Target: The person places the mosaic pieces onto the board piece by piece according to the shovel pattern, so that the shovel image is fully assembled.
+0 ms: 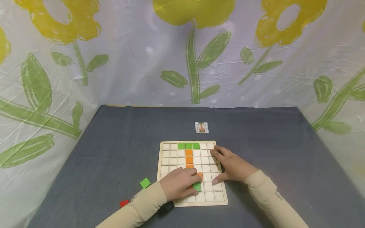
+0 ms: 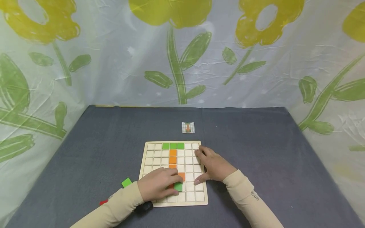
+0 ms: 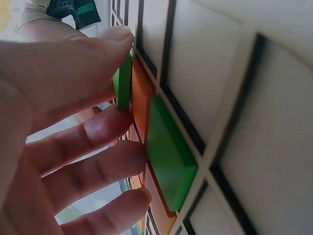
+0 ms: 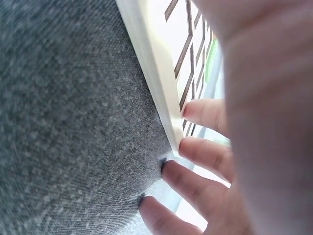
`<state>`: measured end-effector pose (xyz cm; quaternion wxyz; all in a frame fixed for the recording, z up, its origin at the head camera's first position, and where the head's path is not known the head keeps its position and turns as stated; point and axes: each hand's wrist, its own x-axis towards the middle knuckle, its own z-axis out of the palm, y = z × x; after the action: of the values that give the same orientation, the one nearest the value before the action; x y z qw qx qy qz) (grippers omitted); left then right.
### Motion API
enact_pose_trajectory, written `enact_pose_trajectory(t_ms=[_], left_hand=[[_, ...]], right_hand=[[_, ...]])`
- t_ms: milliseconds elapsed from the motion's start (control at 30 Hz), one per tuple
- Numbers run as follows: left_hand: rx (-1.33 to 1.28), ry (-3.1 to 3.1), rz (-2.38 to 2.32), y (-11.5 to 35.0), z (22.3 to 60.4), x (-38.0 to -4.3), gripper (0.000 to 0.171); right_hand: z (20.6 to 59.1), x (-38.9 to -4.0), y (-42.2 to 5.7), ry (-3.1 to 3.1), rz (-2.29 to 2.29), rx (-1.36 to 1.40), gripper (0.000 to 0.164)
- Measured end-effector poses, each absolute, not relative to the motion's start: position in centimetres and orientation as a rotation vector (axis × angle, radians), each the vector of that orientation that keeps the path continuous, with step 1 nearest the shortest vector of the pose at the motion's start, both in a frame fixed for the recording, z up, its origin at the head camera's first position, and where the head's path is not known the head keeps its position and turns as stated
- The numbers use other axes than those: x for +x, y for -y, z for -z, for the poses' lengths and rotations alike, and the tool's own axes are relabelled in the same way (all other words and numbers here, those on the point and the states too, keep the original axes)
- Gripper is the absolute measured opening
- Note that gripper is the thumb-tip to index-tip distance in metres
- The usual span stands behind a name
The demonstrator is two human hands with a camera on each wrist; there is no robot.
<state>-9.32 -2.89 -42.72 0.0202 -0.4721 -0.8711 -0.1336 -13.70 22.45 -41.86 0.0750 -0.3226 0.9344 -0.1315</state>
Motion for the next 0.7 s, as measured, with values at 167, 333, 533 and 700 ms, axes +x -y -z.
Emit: enact_pose_trajectory(t_ms=[167, 333, 533, 700], left_hand=[[-1.46, 2.686, 0.406, 2.59, 42.77, -9.7, 0.032], [-1.462, 2.697, 0.442, 2.83, 42.65, -10.06, 0.037], [-1.508, 2.701, 0.48, 3.14, 42.45, -10.3, 0.032], [-1.517, 2.698, 0.448, 3.0, 42.54, -10.38, 0.031]], right_hand=[[41.91, -13.77, -22.48, -2.807, 0.391, -0.974, 0.108], [42.02, -13.87, -22.46, -2.808, 0.386, -0.976, 0.109], [42.11, -13.9, -22.51, -2.813, 0.375, -0.971, 0.109], [42.09, -13.91, -22.49, -2.818, 0.372, -0.972, 0.109]])
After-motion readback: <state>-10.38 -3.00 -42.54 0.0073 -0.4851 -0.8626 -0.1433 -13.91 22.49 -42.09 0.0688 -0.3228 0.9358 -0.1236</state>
